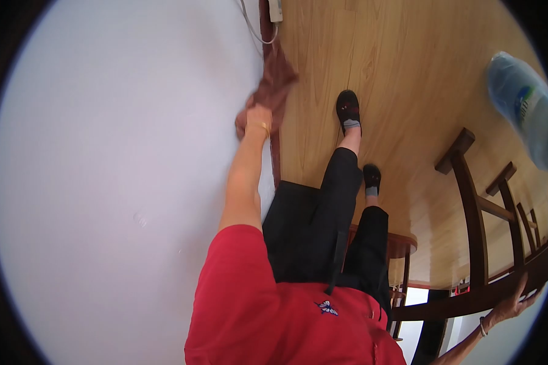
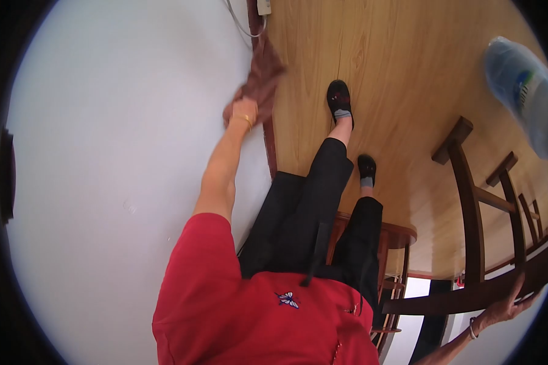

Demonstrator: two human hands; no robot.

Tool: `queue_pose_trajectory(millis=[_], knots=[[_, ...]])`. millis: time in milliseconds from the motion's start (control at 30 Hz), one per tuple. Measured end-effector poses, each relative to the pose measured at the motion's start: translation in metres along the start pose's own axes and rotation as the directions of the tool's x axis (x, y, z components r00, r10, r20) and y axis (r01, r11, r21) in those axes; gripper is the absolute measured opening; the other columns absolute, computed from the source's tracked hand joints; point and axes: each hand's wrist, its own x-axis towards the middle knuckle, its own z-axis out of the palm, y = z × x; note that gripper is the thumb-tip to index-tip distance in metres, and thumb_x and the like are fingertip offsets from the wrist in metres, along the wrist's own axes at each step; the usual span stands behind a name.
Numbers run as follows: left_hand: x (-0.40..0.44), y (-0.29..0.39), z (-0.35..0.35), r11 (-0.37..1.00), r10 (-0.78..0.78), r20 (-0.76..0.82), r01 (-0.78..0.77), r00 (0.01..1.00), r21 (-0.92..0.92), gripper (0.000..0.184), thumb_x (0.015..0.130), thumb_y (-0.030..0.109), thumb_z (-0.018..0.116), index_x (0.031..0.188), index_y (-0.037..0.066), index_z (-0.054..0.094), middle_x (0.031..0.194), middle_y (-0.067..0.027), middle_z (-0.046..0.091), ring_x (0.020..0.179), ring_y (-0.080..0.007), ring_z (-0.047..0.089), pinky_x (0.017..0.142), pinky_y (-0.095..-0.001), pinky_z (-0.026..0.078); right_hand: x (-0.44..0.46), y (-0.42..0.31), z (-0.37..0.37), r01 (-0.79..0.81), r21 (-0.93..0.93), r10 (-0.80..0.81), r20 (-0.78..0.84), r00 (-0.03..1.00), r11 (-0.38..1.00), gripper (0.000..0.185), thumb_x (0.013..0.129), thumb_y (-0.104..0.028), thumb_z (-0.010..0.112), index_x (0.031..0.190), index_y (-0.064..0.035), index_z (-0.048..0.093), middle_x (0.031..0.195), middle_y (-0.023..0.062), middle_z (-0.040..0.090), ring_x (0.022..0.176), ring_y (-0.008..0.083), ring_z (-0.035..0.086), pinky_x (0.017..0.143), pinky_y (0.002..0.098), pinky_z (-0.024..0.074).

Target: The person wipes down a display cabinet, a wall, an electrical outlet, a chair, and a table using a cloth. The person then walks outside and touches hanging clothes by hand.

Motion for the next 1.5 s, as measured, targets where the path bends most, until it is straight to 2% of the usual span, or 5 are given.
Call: queue_pose_trajectory(millis=[400,767,1067,1367,1500], knots=[[-0.028,-0.008,-0.139,0.769,0.375,0.176,-0.412,0.91,0.489,0.018,0.083,0.022,0.055,0.092,0.014,0.069,0.098,-0.0047,0.066,0.098,-0.0193,0.059,0.082,-0.0315,0.043,0.001,0.023,-0.005,0.234,-0.194,-0.231,0.041,0.972,0.953,0.041,0.088,-0.014,0.06,0.128,-0.0159,0.051,0.14,0.0113,0.041,0.128,0.0269,0.039,0.105,0.0371,0.0329],[0.131,-0.018,-0.43,0.965,0.252,-0.928,0.0,0.276,0.262,0.014,0.077,0.013,0.056,0.09,0.007,0.055,0.088,-0.0107,0.055,0.079,-0.0258,0.059,0.065,-0.036,0.049,0.013,-0.065,0.012,0.258,0.016,-0.256,-0.084,0.963,0.966,0.07,0.077,-0.042,0.07,0.129,-0.0033,0.043,0.12,0.018,0.054,0.102,0.0251,0.057,0.085,0.0339,0.053],[0.156,-0.025,-0.28,0.716,0.249,-0.014,-0.174,0.968,0.675,0.028,0.087,0.02,0.05,0.097,-0.002,0.063,0.102,-0.0142,0.061,0.095,-0.023,0.059,0.066,-0.0336,0.052,0.025,-0.111,0.025,0.087,0.145,-0.096,0.056,0.994,0.986,0.074,0.078,-0.055,0.063,0.127,-0.0025,0.046,0.123,0.0181,0.053,0.108,0.0258,0.056,0.091,0.0356,0.0499],[0.012,0.014,-0.268,0.723,0.423,-0.21,-0.468,0.881,-0.508,0.031,0.081,0.018,0.06,0.108,0.002,0.062,0.079,-0.0124,0.065,0.076,-0.0271,0.063,0.069,-0.0379,0.051,0.014,-0.058,0.008,0.26,-0.054,-0.262,-0.039,0.964,0.964,0.079,0.081,-0.054,0.057,0.14,-0.0102,0.03,0.143,0.0148,0.035,0.128,0.0265,0.039,0.097,0.0424,0.0434],[-0.048,-0.011,-0.354,0.663,0.684,-0.202,-0.483,0.7,0.572,0.015,0.078,0.015,0.056,0.08,0.013,0.071,0.084,-0.005,0.068,0.084,-0.0211,0.064,0.07,-0.0337,0.052,0.004,-0.018,-0.003,0.105,-0.135,-0.111,-0.033,0.993,0.985,0.063,0.082,-0.01,0.064,0.138,-0.0034,0.035,0.137,0.0156,0.043,0.125,0.0291,0.043,0.104,0.0411,0.0346]])
